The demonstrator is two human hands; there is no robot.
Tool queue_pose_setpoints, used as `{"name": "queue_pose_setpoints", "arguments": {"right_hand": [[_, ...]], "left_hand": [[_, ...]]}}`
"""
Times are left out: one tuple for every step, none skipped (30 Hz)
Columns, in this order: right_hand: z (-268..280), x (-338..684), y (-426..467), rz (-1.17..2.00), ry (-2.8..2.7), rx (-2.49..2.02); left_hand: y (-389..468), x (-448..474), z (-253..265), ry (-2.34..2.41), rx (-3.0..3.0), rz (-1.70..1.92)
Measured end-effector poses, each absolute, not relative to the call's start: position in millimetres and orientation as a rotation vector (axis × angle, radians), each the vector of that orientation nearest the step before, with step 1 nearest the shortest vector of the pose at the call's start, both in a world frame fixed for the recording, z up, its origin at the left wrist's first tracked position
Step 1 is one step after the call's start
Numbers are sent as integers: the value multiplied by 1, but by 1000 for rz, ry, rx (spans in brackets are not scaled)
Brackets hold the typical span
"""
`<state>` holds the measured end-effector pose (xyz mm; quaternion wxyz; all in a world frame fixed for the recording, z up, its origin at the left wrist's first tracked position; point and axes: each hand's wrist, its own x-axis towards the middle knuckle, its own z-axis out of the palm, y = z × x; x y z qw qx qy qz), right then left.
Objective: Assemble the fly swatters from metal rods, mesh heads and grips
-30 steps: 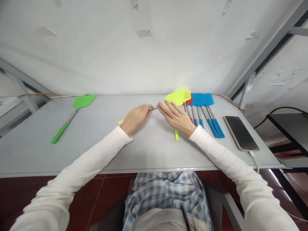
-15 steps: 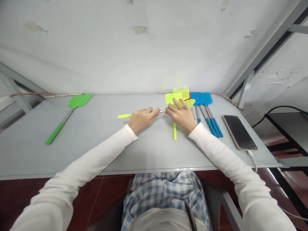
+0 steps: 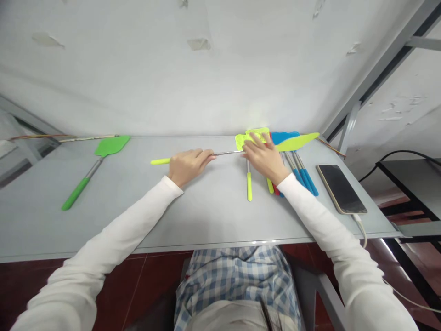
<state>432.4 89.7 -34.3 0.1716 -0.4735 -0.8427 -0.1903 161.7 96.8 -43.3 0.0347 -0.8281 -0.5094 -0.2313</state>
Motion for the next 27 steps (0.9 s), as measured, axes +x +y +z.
{"name": "queue_pose_setpoints", "arguments": {"right_hand": [[-35, 427, 88, -490, -2434, -1338], [-35, 425, 86, -445, -2459, -1347], [-34, 425, 86, -413, -2461, -1369], [-34, 427, 87, -395, -2446, -1394], [-34, 431, 88, -387, -2423, -1415], [-33, 436, 91, -390, -2396, -1431], [-32, 442, 93, -402, -2363, -1446], [-30, 448, 95, -422, -2326, -1465], [-29, 455, 98, -443, -2289, -1488], [-27, 461, 100, -464, -2253, -1513], [-25, 468, 102, -484, -2218, -1539], [-23, 474, 104, -502, -2189, -1564], [-21, 481, 106, -522, -2165, -1588], [-19, 488, 108, -547, -2141, -1612], [-17, 495, 110, -577, -2117, -1636], [-16, 501, 112, -609, -2095, -1659], [-16, 506, 113, -640, -2079, -1678], [-16, 511, 115, -670, -2069, -1690], [-17, 513, 117, -699, -2066, -1693], [-18, 514, 118, -730, -2071, -1687], [-20, 513, 119, -761, -2084, -1675], [-23, 511, 120, -792, -2102, -1660], [-25, 508, 120, -819, -2128, -1641], [-27, 505, 120, -843, -2159, -1618], [-30, 503, 120, -863, -2190, -1591], [-31, 502, 119, -883, -2212, -1563], [-32, 502, 118, -903, -2221, -1537]], "left_hand": [[94, 166, -43, -1558, -2569, -703], [92, 168, -43, -1555, -2588, -691], [90, 170, -42, -1555, -2603, -679], [89, 170, -41, -1558, -2614, -670], [89, 169, -40, -1562, -2617, -665], [90, 167, -39, -1566, -2612, -663], [92, 163, -37, -1571, -2597, -664], [94, 158, -36, -1577, -2576, -662], [96, 153, -35, -1585, -2551, -655], [98, 146, -35, -1597, -2523, -643], [101, 138, -34, -1613, -2496, -627], [103, 128, -33, -1632, -2470, -611], [104, 118, -32, -1654, -2443, -597], [105, 107, -32, -1675, -2408, -587], [106, 95, -31, -1691, -2372, -577], [106, 84, -31, -1700, -2336, -566], [107, 72, -32, -1697, -2305, -555], [107, 61, -32, -1684, -2275, -547], [107, 52, -33, -1659, -2248, -547], [107, 44, -35, -1618, -2226, -559], [108, 37, -37, -1560, -2206, -589], [109, 32, -38, -1487, -2193, -628], [109, 28, -40, -1404, -2187, -670], [110, 24, -42, -1323, -2183, -708], [110, 21, -43, -1252, -2177, -738], [109, 17, -43, -1194, -2169, -754], [108, 12, -43, -1152, -2155, -757]]}}
